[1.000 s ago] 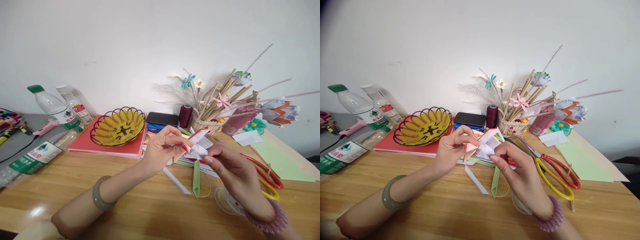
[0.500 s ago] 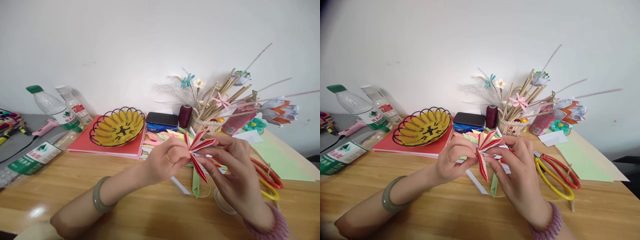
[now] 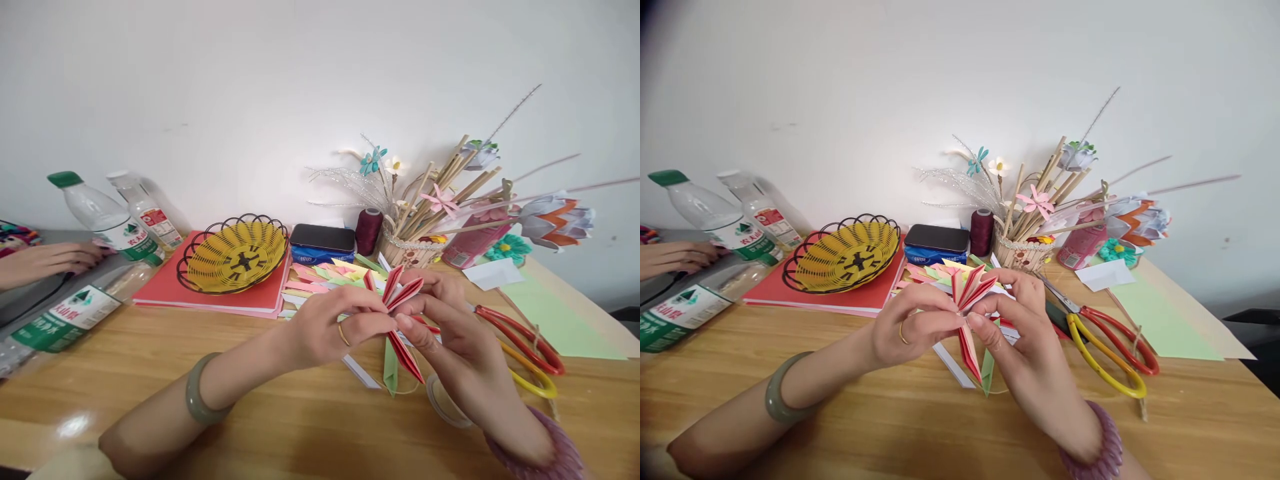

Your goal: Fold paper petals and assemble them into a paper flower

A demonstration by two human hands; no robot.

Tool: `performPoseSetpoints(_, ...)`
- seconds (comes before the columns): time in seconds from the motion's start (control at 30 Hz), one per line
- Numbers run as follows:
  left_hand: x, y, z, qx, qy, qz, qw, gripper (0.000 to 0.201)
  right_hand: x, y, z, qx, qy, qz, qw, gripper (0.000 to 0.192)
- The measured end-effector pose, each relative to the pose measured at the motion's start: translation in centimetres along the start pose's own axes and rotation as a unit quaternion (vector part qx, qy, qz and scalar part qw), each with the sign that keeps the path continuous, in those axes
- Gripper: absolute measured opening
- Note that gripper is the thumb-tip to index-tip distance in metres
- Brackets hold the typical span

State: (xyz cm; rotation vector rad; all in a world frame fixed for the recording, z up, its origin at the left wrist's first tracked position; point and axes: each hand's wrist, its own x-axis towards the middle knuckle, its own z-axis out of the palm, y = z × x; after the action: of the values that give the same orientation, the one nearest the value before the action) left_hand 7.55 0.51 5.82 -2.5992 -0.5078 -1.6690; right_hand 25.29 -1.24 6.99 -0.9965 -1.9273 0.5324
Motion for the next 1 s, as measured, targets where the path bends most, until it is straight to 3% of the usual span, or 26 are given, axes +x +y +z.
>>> performPoseSetpoints(0.13, 0.5, 0.4, 0.4, -0.114, 0.009, -0.161, 0.980, 0.008, 0.1, 0.1, 0.0, 0.001, 0.011, -0.018, 1.000, 0.008)
performPoseSetpoints(0.2, 0.4, 0.4, 0.6, -0.154, 0.014, -0.194, 0.969, 0.007, 0.1, 0.0, 0.0, -0.015, 0.020, -0.029, 0.999, 0.008)
performPoseSetpoints(0.53, -0.3, -0.7, 0.5, -0.145, -0.003, -0.073, 0.987, 0.012, 0.1, 0.0, -0.1, -0.027, -0.002, -0.031, 0.999, 0.012)
performPoseSetpoints(0.83, 0.2, -0.7, 0.6, -0.189, 0.004, -0.069, 0.980, 0.011, 0.3, -0.4, -0.3, -0.029, -0.030, -0.024, 0.999, 0.016)
performPoseSetpoints(1.0, 0.4, -1.0, 0.1, -0.158, 0.009, -0.058, 0.986, 0.008, 0.4, 0.1, -0.2, -0.022, -0.021, -0.023, 0.999, 0.013)
